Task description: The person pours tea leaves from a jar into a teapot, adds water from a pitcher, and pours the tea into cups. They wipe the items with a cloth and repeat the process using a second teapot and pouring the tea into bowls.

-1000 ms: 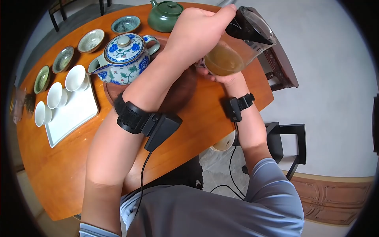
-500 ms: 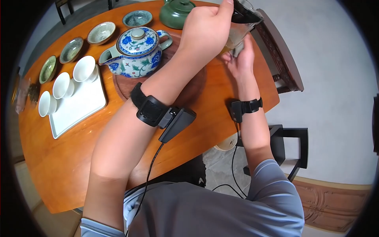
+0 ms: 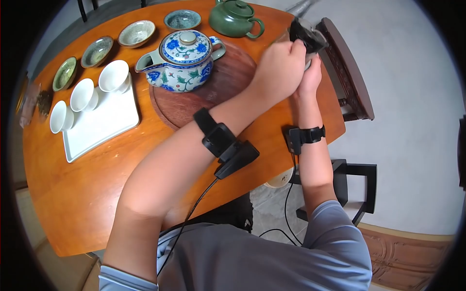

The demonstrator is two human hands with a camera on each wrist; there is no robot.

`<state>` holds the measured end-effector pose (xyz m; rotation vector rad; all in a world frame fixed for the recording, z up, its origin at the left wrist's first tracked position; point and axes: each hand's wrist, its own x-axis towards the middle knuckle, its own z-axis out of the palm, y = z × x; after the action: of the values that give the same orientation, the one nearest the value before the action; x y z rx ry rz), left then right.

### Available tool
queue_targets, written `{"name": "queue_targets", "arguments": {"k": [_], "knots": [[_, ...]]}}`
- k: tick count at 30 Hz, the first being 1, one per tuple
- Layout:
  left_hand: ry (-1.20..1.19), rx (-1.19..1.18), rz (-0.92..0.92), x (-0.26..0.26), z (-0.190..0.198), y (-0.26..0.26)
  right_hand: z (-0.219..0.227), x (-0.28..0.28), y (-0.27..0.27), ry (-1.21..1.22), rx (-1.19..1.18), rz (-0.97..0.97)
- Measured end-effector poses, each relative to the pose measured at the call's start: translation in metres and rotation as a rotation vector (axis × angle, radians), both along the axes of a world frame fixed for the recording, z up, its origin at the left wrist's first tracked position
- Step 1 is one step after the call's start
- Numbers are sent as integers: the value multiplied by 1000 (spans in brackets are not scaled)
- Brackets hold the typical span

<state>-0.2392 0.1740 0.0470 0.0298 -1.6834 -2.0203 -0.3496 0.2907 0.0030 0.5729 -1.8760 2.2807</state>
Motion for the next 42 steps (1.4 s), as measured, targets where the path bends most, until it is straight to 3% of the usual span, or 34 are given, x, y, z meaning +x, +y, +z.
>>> {"name": "queue_targets", "arguments": {"k": [3, 7, 10, 15, 19, 21, 25, 27, 28, 33, 36, 37, 40, 42], "knots": [[-35, -39, -72, -2, -18, 12, -2, -2, 5, -104, 50, -102], [-57, 24, -95, -13, -33, 23, 4, 2, 6, -296, -46, 30], [-131, -82, -95, -5, -29, 20, -6, -10, 9, -255, -79, 25], [-166, -152, -171, -4, -27, 17, 0, -2, 7, 17, 221, -212], [-167, -230, -89, -5, -25, 15, 1, -3, 10, 1, 221, -207], [-186, -201, -144, -6, -26, 10, 7, 8, 2, -169, -243, -10], [-124, -261, -92, -3, -27, 6, -10, -9, -1, 72, -271, -37], [2, -333, 92, -7, -37, 14, -4, -3, -3, 21, -106, -205], [4, -333, 92, -8, -40, 17, -2, -2, -1, 23, -106, -205], [-62, -395, -5, -5, -41, 25, 3, -11, 13, 85, 87, -308], [-164, -355, -130, 1, -32, 27, 17, -5, 21, 23, 13, -319], [-163, -356, -129, -1, -37, 30, 24, -1, 21, 93, 70, -411], [-86, -345, -156, -5, -48, 36, 23, -18, 41, 318, 210, -307], [-55, -415, -129, -2, -49, 36, 25, -19, 45, 312, 208, -230]]}}
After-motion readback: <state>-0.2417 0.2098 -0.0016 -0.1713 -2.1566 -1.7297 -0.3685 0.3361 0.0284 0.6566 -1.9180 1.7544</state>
